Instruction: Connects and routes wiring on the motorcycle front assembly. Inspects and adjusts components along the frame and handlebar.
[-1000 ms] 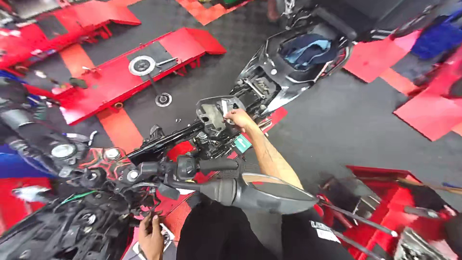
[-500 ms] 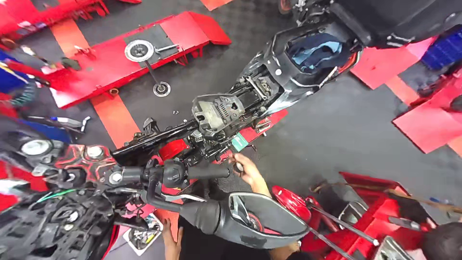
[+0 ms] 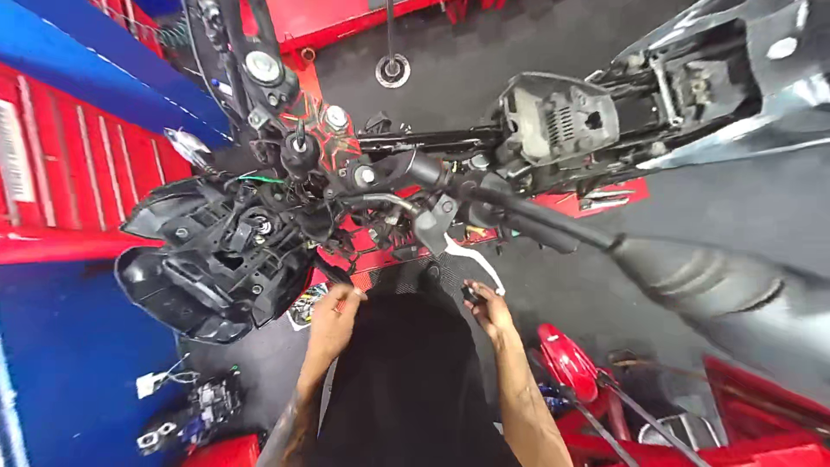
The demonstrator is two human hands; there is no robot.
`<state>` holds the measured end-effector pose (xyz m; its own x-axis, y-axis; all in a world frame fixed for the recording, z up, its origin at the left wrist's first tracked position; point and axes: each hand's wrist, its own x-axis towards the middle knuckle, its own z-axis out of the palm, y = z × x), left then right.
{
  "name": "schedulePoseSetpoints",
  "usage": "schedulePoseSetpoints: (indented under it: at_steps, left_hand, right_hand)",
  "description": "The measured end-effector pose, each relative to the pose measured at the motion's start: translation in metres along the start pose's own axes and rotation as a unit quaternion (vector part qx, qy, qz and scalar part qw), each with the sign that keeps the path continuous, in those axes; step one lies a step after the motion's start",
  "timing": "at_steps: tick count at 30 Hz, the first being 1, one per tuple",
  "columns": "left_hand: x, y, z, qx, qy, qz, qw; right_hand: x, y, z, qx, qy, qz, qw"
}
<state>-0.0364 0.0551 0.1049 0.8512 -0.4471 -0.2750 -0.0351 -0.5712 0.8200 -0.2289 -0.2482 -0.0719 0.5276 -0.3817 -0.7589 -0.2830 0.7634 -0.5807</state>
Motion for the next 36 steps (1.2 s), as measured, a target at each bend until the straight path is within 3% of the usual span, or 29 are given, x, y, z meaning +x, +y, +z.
schedulePoseSetpoints:
  at_steps: [2,5,9,12,14,17,21,26,28,31,34,36]
  left_hand:
    - [0.015,-0.01,-0.011,-0.035,0.057,0.004,0.998]
    - [0.031,-0.032,-0.016,-0.061,0.007,-0.029,0.998]
    - [0.047,-0.047,-0.006,-0.042,-0.015,0.04,0.998]
    - [0.05,-0.048,-0.005,-0.088,-0.029,0.028,0.995]
    - [0.054,-0.05,-0.004,-0.086,-0.03,0.033,0.995]
    - [0.051,-0.052,-0.008,0.048,-0.024,0.069,0.996]
    - [0.048,-0.041,-0.009,0.187,0.053,0.156,0.968]
    - [0.046,-0.039,-0.017,0.193,0.071,0.164,0.965]
    - [0.049,-0.035,-0.025,0.17,0.08,0.213,0.959]
    - [0.059,-0.024,-0.037,0.136,0.031,0.277,0.951]
    - [0.068,-0.014,-0.041,0.147,-0.063,0.244,0.957]
    - [0.069,-0.011,-0.043,0.141,-0.072,0.248,0.956]
  right_hand:
    - [-0.006,0.006,0.034,0.005,-0.05,-0.012,0.999]
    - [-0.033,0.022,0.083,0.042,-0.153,-0.035,0.987]
    - [-0.066,0.033,0.136,0.124,-0.267,-0.08,0.952]
    - [-0.083,0.032,0.162,0.133,-0.306,-0.11,0.936]
    - [-0.088,0.025,0.175,0.122,-0.316,-0.128,0.932]
    - [-0.092,0.02,0.187,0.117,-0.315,-0.14,0.931]
    - [-0.089,0.022,0.202,0.1,-0.289,-0.163,0.938]
    - [-0.086,0.031,0.218,0.145,-0.23,-0.161,0.949]
    - [-0.082,0.03,0.222,0.138,-0.23,-0.171,0.948]
    - [-0.077,0.03,0.228,0.091,-0.225,-0.202,0.949]
    - [-0.073,0.03,0.229,0.067,-0.234,-0.234,0.941]
    - [-0.074,0.029,0.229,0.067,-0.258,-0.252,0.93]
